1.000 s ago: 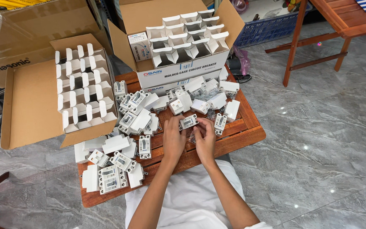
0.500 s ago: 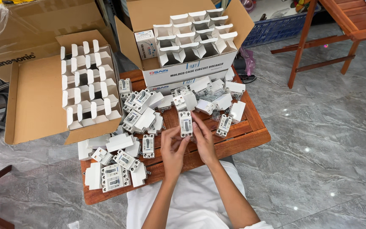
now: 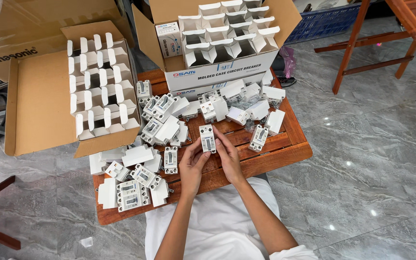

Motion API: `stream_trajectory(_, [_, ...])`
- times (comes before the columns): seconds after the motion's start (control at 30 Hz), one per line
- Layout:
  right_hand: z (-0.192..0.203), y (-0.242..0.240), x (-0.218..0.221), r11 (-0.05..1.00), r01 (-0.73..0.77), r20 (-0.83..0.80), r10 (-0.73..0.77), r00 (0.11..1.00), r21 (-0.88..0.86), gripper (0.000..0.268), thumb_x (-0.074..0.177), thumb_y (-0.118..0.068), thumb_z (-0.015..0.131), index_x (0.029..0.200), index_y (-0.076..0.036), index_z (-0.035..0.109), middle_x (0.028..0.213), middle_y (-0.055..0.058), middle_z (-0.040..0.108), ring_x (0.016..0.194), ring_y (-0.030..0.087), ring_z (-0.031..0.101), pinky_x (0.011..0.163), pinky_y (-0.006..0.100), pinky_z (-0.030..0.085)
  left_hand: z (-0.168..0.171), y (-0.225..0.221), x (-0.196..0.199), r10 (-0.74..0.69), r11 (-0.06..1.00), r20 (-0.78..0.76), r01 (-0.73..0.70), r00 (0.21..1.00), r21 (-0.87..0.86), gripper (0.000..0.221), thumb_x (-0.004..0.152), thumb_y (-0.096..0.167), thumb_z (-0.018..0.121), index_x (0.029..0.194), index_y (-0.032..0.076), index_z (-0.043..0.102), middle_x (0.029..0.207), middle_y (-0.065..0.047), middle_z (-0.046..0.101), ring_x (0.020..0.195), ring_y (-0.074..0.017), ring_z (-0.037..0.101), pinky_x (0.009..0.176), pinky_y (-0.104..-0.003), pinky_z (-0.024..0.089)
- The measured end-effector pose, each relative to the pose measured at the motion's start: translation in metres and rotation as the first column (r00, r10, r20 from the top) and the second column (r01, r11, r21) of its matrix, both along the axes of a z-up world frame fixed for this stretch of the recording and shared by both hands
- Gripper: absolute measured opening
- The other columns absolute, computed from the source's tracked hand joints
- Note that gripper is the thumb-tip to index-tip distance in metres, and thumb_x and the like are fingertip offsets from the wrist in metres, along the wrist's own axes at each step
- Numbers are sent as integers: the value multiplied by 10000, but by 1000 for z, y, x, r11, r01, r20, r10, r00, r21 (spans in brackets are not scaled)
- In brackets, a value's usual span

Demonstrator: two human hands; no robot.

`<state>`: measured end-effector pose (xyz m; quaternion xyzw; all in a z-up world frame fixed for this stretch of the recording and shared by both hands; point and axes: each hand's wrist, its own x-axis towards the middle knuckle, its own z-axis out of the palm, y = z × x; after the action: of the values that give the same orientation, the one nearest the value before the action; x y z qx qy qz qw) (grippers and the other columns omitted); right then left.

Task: The person organizes circuit breakers by taking them out of a box, handling them individually to check their type, and placing them into partitioned slots in another cardboard box.

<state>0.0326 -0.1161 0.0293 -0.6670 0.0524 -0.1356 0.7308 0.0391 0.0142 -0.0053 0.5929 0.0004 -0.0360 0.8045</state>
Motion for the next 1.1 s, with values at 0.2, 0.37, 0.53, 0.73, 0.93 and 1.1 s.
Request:
stream_trajectory(0.2, [-11,-3,1,993,-35,26,33,999,112,483,1200,-213,587,1666,-95,630,1676,166,639,1597,307,503,1327,523,387,0,6,-3,-38,999,5,38,999,28,546,1057,16,788,1586,58,660,1591,-198,684,1495,-338,625,1152,-475,628])
stream_trajectory(0.37, [-19,-7,1,976,-76,22,73,997,205,505,1189,-193,583,1681,-79,597,1634,187,639,1530,305,552,1287,503,447,-10,6,-1,-54,998,-7,53,999,-14,578,1049,-28,773,1605,74,654,1576,-204,691,1447,-330,663,1152,-476,631])
stream_trajectory(0.53, [-26,-9,1,966,-88,20,85,996,242,503,1188,-177,575,1681,-77,588,1625,180,628,1510,278,552,1271,473,463,-9,7,-2,-58,998,-7,58,998,-24,590,1063,-57,734,1630,71,635,1601,-229,668,1454,-338,649,1172,-492,614])
stream_trajectory(0.73, [-26,-6,-1,975,-125,49,118,992,182,532,1173,-127,599,1703,-91,574,1544,202,656,1432,279,592,1216,467,496,5,12,-1,-34,999,26,33,999,37,561,1110,-57,647,1656,69,608,1646,-213,653,1535,-329,582,1223,-486,554])
stream_trajectory(0.93, [-21,-7,-3,985,-135,81,126,989,107,585,1121,-81,684,1693,-48,564,1469,197,711,1337,253,683,1138,418,564,6,18,-3,-46,996,13,45,999,74,547,1151,-33,577,1692,51,559,1687,-208,613,1571,-311,520,1259,-493,514])
stream_trajectory(1.1, [-24,-7,-2,985,-114,91,103,991,130,631,1095,-86,738,1696,-33,553,1402,188,712,1213,223,710,1039,377,604,10,19,-5,-54,993,-6,54,999,107,517,1178,52,568,1695,66,560,1679,-201,627,1570,-338,538,1259,-505,511])
